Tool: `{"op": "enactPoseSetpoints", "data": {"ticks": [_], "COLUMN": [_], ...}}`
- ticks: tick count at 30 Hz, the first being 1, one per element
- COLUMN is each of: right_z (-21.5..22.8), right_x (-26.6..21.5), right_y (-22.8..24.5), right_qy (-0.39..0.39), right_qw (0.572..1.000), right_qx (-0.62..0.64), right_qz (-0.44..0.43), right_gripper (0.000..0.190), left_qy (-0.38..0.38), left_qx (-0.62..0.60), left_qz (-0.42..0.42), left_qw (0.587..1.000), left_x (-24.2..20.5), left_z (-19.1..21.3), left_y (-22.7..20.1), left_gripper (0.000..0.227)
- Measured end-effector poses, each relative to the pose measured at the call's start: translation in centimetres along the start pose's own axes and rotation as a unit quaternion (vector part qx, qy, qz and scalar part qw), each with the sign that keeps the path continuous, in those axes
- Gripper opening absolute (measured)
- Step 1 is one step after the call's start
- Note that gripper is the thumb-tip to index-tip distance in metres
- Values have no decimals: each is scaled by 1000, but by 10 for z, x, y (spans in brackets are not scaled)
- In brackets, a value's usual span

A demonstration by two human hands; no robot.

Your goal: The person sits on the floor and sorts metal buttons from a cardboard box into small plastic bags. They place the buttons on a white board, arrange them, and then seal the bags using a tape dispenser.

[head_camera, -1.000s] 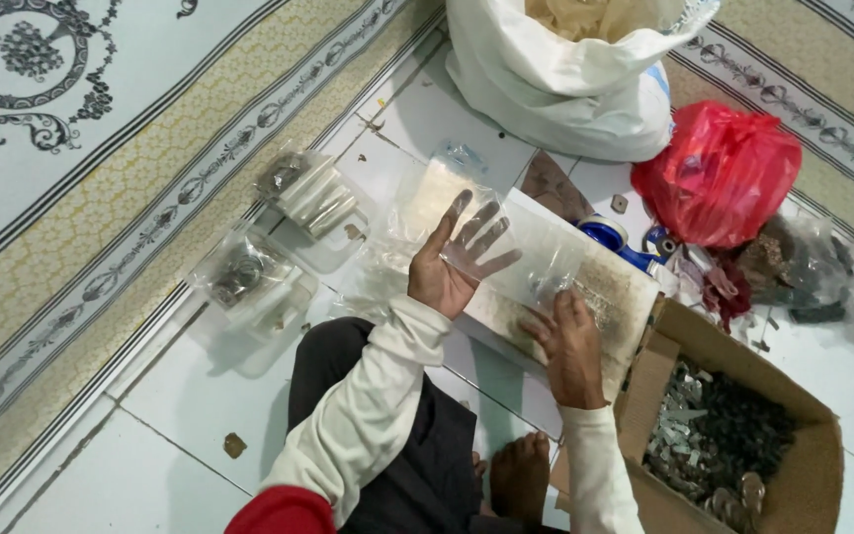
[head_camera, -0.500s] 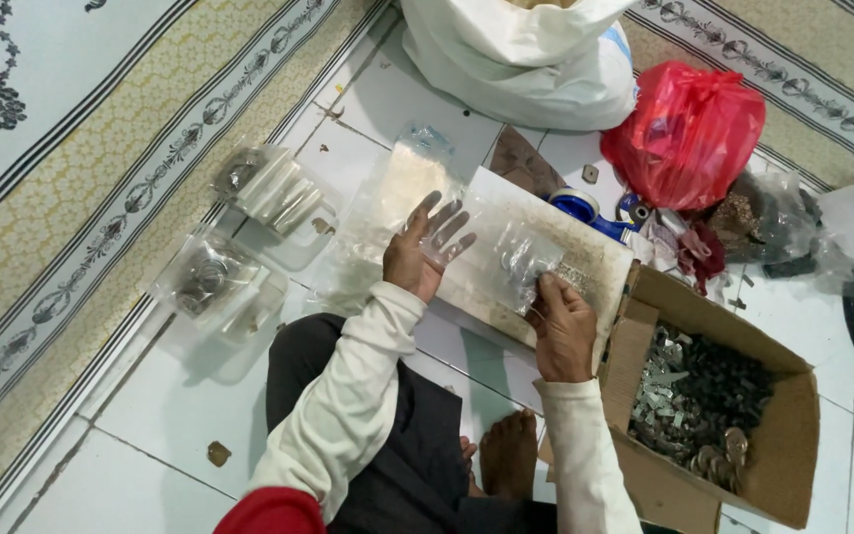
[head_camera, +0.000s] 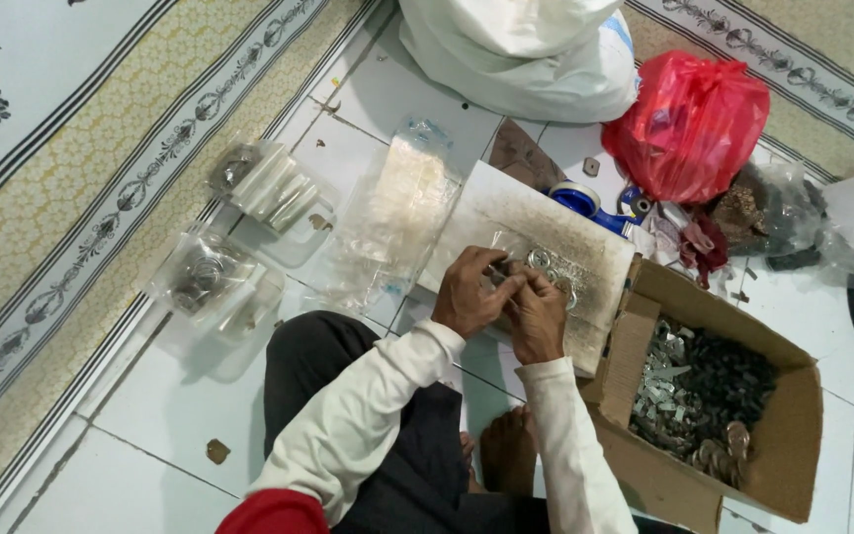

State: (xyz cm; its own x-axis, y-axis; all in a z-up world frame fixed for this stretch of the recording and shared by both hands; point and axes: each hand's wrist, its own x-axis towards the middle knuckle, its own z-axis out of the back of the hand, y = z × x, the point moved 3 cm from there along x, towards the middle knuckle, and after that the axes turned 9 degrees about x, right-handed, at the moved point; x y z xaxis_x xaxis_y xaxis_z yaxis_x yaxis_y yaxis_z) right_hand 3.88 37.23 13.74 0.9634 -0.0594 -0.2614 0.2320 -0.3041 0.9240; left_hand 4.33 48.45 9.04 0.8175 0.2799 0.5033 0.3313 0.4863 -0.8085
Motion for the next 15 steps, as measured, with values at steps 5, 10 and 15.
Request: {"op": "enactPoseSetpoints", "data": {"ticks": [5, 10, 15], "right_z": [4, 15, 22], "right_x": [2, 13, 18], "right_y": [-5, -18, -19], "right_qy": [-8, -13, -56], "right_qw": [999, 1000, 985], "right_qx": [39, 5, -128], "right_qz": [-32, -14, 96], "right_gripper": [18, 22, 22], "left_qy": [74, 15, -65], "left_qx": [-78, -8, 159], "left_qz": [106, 102, 2], "left_qw": [989, 995, 985], "left_x": [7, 7, 3], "left_z": [7, 17, 22], "left_y": [14, 9, -13], "left_gripper": [43, 16, 10]}}
